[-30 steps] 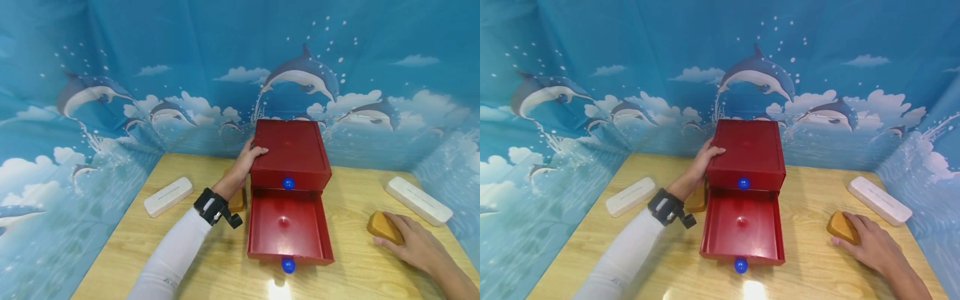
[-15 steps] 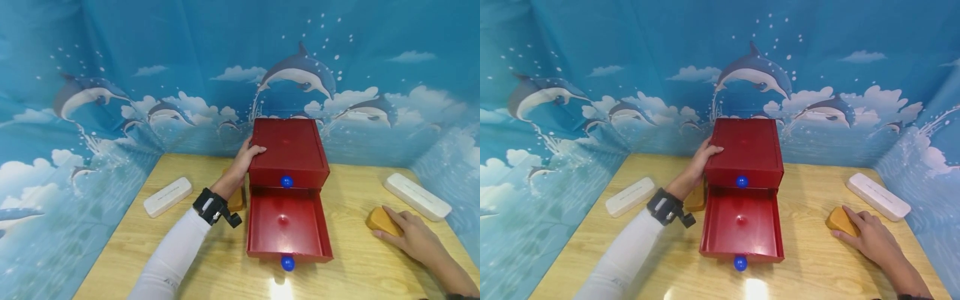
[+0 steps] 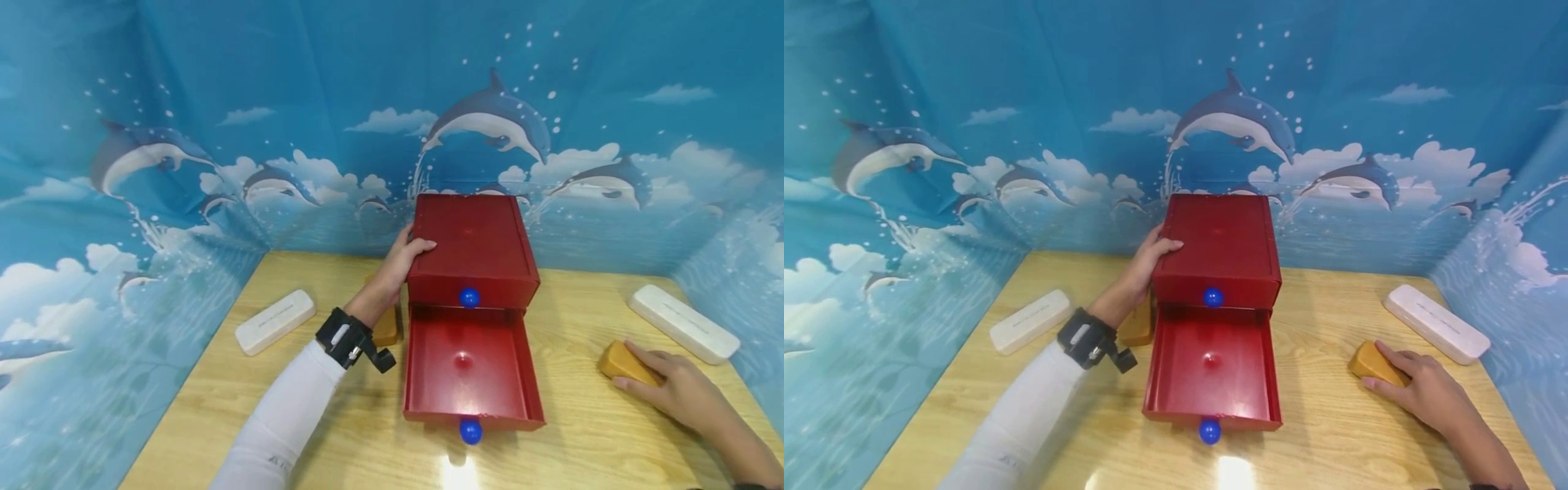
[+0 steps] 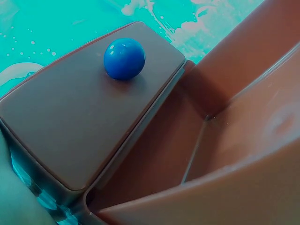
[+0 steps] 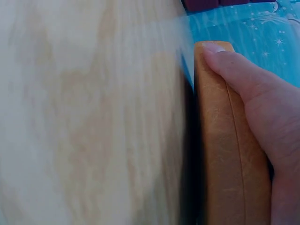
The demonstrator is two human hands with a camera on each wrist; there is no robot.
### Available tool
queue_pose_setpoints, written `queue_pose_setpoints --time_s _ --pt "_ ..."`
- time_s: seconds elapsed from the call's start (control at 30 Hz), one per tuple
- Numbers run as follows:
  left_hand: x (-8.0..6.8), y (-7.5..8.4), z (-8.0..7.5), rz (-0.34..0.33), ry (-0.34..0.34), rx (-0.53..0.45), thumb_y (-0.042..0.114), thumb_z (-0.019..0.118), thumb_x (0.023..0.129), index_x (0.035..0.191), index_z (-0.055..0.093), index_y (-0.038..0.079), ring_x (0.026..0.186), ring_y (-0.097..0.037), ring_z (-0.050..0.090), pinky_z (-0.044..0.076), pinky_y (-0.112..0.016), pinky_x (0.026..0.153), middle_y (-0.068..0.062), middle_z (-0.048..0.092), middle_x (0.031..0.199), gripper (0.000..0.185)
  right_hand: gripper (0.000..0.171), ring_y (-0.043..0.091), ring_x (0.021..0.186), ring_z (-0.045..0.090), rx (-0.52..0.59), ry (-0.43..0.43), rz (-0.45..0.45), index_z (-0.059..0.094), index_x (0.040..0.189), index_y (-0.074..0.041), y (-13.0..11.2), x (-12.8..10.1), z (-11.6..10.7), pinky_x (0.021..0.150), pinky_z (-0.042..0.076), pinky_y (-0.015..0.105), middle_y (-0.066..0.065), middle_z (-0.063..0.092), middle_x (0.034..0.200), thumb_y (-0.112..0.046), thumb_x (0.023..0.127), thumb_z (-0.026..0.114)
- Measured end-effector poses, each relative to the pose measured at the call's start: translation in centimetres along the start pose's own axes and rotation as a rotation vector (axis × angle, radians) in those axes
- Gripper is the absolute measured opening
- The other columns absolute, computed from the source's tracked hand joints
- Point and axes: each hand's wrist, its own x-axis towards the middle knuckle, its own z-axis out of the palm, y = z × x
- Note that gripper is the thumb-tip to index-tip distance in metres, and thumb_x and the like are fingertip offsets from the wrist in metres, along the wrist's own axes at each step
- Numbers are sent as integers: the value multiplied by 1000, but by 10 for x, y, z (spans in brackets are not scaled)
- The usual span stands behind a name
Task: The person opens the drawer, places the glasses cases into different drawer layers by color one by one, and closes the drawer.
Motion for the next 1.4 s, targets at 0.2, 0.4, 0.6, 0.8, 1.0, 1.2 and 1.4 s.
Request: queue_pose_setpoints --time_s 0.2,0.4,0.6,0.8,1.0,1.2,1.4 --pt "-2 -3 1 -1 -9 -11 41 61 98 166 16 33 123 -29 62 48 -50 109 -9 53 148 83 74 63 112 61 41 -85 69 55 145 5 -14 0 -11 86 49 71 36 62 132 -42 93 77" --pt "-1 -3 2 8 -14 -3 43 62 97 166 16 33 124 -29 62 47 -50 110 -8 53 148 84 66 65 118 56 69 -120 88 46 152 5 -34 2 -20 88 46 71 40 56 137 -38 104 61" --pt "0 -3 3 12 -16 10 42 62 97 166 16 33 123 -29 62 47 -50 110 -9 54 147 83 64 61 118 59 100 -166 39 43 155 2 -60 5 -34 84 52 63 38 58 137 -34 105 61" --pt "2 -2 3 17 -19 4 41 61 98 166 17 32 121 -28 63 49 -48 107 -9 55 145 82 65 56 118 58 64 -169 -13 41 158 -3 -98 11 -52 84 51 69 34 56 139 -35 105 61" --pt "2 -2 0 3 5 7 40 61 97 166 19 33 122 -28 62 48 -47 106 -9 55 146 82 65 43 119 63 -13 -79 -142 45 158 -14 -127 16 -66 86 55 60 22 62 137 -33 100 69" --pt "-1 -2 -1 12 -2 9 41 61 97 166 18 33 126 -30 60 46 -50 109 -9 54 147 81 71 23 112 63 -73 34 -274 47 158 -20 -145 19 -71 85 50 25 6 65 132 -27 94 77" --pt "0 -1 1 16 -10 12 40 61 97 166 17 32 127 -30 59 45 -51 111 -9 53 148 82 75 21 114 61 -87 34 -327 43 159 -21 -160 24 -76 88 49 26 5 62 135 -29 93 77"
